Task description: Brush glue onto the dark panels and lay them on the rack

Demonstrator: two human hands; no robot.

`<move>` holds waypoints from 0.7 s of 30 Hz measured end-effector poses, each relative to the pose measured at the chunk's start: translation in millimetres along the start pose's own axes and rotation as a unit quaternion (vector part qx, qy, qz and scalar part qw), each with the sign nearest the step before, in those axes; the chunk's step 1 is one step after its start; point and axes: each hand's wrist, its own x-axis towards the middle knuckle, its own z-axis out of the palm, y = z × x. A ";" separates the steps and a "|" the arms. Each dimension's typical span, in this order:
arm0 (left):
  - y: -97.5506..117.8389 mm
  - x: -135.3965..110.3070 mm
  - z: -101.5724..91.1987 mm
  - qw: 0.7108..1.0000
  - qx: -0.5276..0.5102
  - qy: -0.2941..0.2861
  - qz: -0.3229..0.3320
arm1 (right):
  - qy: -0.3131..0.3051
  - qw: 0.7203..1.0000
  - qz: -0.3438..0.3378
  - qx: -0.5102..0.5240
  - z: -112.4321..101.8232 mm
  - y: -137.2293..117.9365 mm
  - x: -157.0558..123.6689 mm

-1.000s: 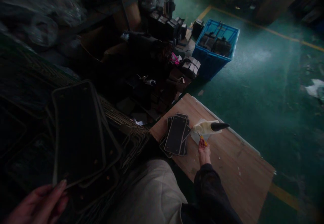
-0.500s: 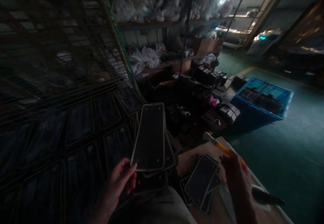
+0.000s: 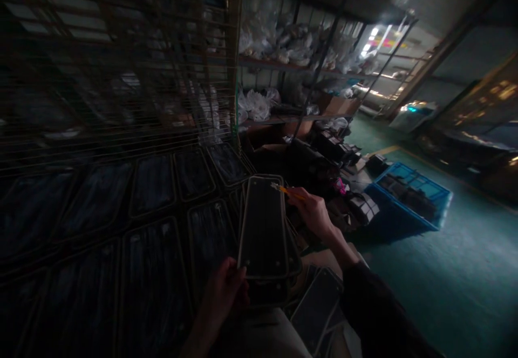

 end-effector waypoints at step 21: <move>0.1 -0.9 -6.6 0.999 -0.020 -0.036 0.002 | -0.239 0.971 0.024 -0.011 -45.3 -68.1 -82.5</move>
